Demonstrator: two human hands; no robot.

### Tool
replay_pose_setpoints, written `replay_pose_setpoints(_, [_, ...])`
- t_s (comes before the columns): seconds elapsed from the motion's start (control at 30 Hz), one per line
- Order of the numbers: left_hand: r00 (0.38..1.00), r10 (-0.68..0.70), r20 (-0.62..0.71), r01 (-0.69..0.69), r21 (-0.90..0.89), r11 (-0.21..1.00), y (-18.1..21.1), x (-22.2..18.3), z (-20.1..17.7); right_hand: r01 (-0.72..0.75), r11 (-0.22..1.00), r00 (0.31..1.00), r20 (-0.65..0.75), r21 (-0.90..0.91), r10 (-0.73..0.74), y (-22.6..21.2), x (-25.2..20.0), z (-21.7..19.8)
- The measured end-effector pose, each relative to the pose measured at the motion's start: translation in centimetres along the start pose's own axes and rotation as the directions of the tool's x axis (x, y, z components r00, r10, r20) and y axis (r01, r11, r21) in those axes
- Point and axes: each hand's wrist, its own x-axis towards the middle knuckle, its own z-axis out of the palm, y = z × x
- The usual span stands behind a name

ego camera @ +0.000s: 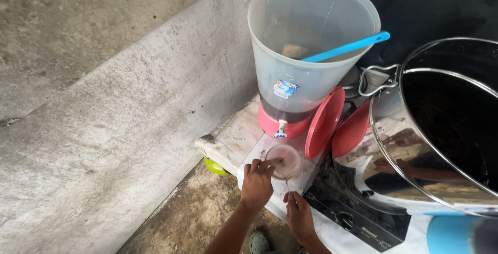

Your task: Preparing a tea dispenser and stirring tea in a large pot using a scoop

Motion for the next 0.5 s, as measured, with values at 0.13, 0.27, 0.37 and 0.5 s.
replay_pose_setpoints(0.13, [0.990,0.015,-0.142,-0.030,-0.101,0.994,-0.2,-0.3,-0.1,0.019,1.000,0.999,0.034,-0.023,-0.018,0.7,0.5,-0.2])
replay_pose_setpoints(0.27, [0.977,-0.073,-0.198,0.003,-0.334,0.943,0.0,-1.2,0.3,0.053,0.998,0.999,0.007,-0.014,-0.053,1.3,0.2,-0.2])
replay_pose_setpoints(0.37, [0.944,-0.082,-0.318,-0.066,-0.428,0.901,0.4,-2.2,-0.1,0.059,0.998,0.998,0.004,0.018,-0.059,0.5,-0.7,0.1])
replay_pose_setpoints(0.5, [0.930,-0.137,-0.340,-0.065,-0.519,0.852,0.9,-2.6,0.4,-0.063,0.997,0.998,0.012,0.038,0.063,-1.5,-0.6,0.3])
